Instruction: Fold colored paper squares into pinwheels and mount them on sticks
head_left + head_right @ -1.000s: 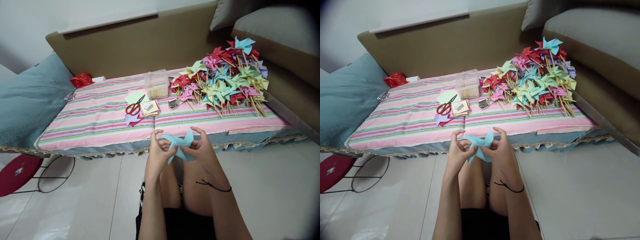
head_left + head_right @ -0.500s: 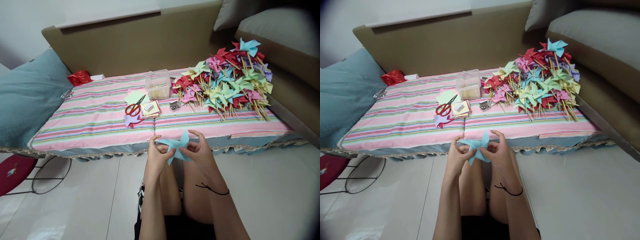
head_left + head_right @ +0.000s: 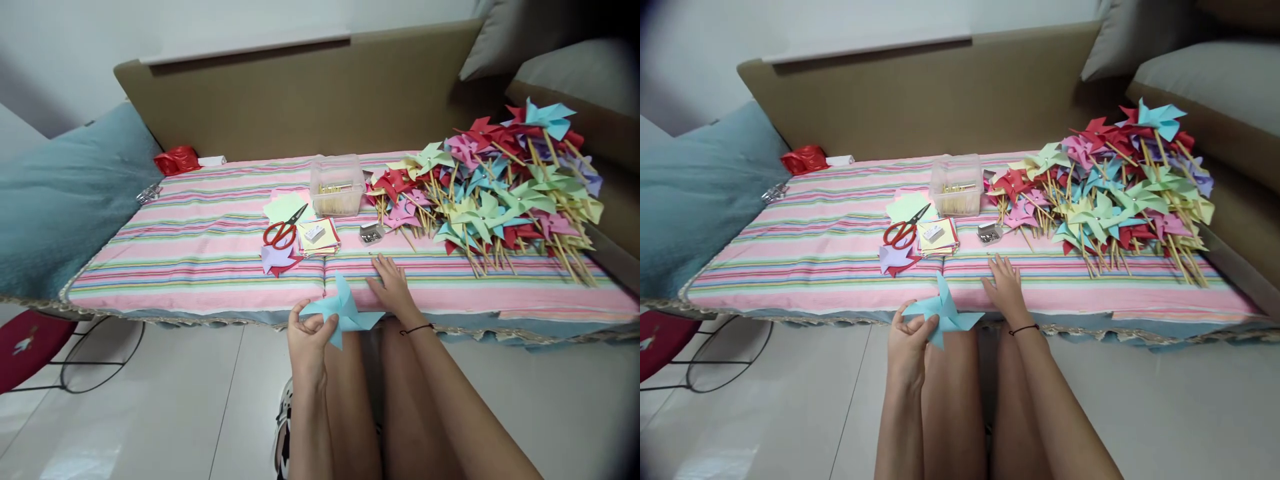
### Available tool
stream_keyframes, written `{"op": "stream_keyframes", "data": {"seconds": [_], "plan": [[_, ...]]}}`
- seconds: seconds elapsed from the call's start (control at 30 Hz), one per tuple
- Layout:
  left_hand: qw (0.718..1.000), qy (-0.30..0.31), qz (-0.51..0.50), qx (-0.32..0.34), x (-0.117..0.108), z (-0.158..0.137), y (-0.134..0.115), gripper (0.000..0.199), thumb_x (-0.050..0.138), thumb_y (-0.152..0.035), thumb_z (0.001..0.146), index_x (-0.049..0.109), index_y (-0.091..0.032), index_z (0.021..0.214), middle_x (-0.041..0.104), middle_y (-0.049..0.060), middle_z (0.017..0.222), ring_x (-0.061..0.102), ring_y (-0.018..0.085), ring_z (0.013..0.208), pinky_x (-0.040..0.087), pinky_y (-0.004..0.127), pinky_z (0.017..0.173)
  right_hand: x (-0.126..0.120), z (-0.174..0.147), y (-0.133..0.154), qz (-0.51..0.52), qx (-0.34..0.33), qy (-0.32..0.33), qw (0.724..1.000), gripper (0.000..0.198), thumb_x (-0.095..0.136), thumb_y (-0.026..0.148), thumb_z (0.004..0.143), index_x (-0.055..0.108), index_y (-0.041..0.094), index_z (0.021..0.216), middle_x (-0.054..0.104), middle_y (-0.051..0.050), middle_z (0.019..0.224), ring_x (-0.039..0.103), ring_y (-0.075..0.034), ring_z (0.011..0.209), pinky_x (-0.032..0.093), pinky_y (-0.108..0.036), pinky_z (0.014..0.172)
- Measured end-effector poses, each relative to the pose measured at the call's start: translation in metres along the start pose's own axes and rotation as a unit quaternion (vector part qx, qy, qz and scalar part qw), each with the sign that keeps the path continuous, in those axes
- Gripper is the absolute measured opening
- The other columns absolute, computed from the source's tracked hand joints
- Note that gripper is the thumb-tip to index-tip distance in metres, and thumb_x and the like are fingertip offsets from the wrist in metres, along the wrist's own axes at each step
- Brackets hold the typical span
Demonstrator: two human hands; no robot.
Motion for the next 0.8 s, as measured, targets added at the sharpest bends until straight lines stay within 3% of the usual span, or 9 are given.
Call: {"op": "stream_keyframes", "data": {"seconds": [0.2, 0.3, 0.37, 0.5, 0.57, 0.67, 0.73, 0.8], "plan": [[1.0, -0.013, 0.01, -0.023, -0.002, 0.013, 0.0, 0.071, 0.085, -0.024, 0.052, 0.042, -0.018, 0.109, 0.066, -0.004, 0.06, 0.062, 0.012, 0.056, 0.045, 0.023, 0.061, 0.02, 0.02, 0.006, -0.084, -0.018, -0.008, 0.996, 0.049, 0.046, 0.037, 0.089, 0.048, 0.02, 0.136, 0.046, -0.01, 0.144, 0.031, -0.032, 0.138, 0.015, -0.061, 0.11], [0.999, -0.012, 0.014, -0.034, 0.002, 0.018, 0.0, 0.071, 0.085, -0.024, 0.052, 0.042, -0.018, 0.108, 0.065, -0.005, 0.058, 0.062, 0.013, 0.056, 0.046, 0.024, 0.062, 0.015, 0.021, 0.004, -0.038, -0.01, -0.059, 0.997, 0.046, 0.052, 0.037, 0.085, 0.056, 0.021, 0.128, 0.055, -0.01, 0.136, 0.037, -0.031, 0.135, 0.016, -0.06, 0.11], [0.999, -0.014, 0.02, -0.04, 0.004, 0.021, 0.001, 0.07, 0.084, -0.023, 0.052, 0.042, -0.018, 0.108, 0.065, -0.004, 0.059, 0.061, 0.012, 0.055, 0.045, 0.024, 0.061, 0.006, 0.02, 0.001, 0.042, 0.006, -0.116, 0.992, 0.039, 0.06, 0.036, 0.079, 0.066, 0.02, 0.115, 0.065, -0.01, 0.123, 0.049, -0.031, 0.125, 0.024, -0.057, 0.108], [0.998, -0.026, 0.035, -0.036, 0.005, 0.026, 0.003, 0.068, 0.082, -0.022, 0.054, 0.041, -0.018, 0.107, 0.065, -0.005, 0.056, 0.058, 0.01, 0.052, 0.043, 0.021, 0.06, -0.013, 0.01, -0.008, 0.141, 0.064, -0.203, 0.967, 0.027, 0.062, 0.038, 0.078, 0.073, 0.015, 0.089, 0.074, -0.011, 0.092, 0.067, -0.027, 0.091, 0.05, -0.046, 0.087], [0.998, -0.041, 0.038, -0.022, 0.004, 0.026, 0.003, 0.065, 0.082, -0.022, 0.054, 0.041, -0.019, 0.105, 0.063, -0.006, 0.055, 0.055, 0.009, 0.049, 0.042, 0.021, 0.058, -0.02, 0.003, -0.009, 0.189, 0.096, -0.214, 0.954, 0.027, 0.063, 0.039, 0.078, 0.073, 0.014, 0.085, 0.074, -0.01, 0.083, 0.069, -0.025, 0.081, 0.054, -0.043, 0.079], [0.997, -0.065, 0.047, 0.001, 0.003, 0.025, 0.001, 0.061, 0.08, -0.021, 0.055, 0.041, -0.02, 0.101, 0.063, -0.007, 0.053, 0.054, 0.009, 0.046, 0.04, 0.02, 0.054, -0.033, -0.013, -0.006, 0.325, 0.155, -0.223, 0.906, 0.023, 0.074, 0.036, 0.069, 0.073, 0.016, 0.081, 0.074, -0.006, 0.077, 0.069, -0.023, 0.075, 0.055, -0.042, 0.077], [0.996, -0.068, 0.057, 0.015, 0.005, 0.023, -0.002, 0.058, 0.079, -0.019, 0.056, 0.04, -0.021, 0.1, 0.062, -0.007, 0.053, 0.053, 0.009, 0.045, 0.039, 0.02, 0.052, -0.046, -0.027, 0.003, 0.383, 0.193, -0.228, 0.874, 0.024, 0.079, 0.031, 0.065, 0.074, 0.018, 0.084, 0.074, -0.005, 0.079, 0.069, -0.022, 0.076, 0.056, -0.04, 0.078], [0.995, -0.066, 0.068, 0.027, 0.007, 0.02, -0.005, 0.057, 0.077, -0.019, 0.057, 0.038, -0.022, 0.099, 0.062, -0.007, 0.053, 0.052, 0.009, 0.043, 0.039, 0.019, 0.049, -0.06, -0.04, 0.021, 0.41, 0.2, -0.21, 0.865, 0.019, 0.079, 0.028, 0.066, 0.074, 0.02, 0.082, 0.074, -0.003, 0.078, 0.069, -0.02, 0.074, 0.056, -0.037, 0.074]]}}
Point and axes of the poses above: each hand's wrist, its own z-axis towards the middle knuckle, its own x-axis out of the palm, y = z × x, the point moved 7 cm from there along z, towards the middle knuckle
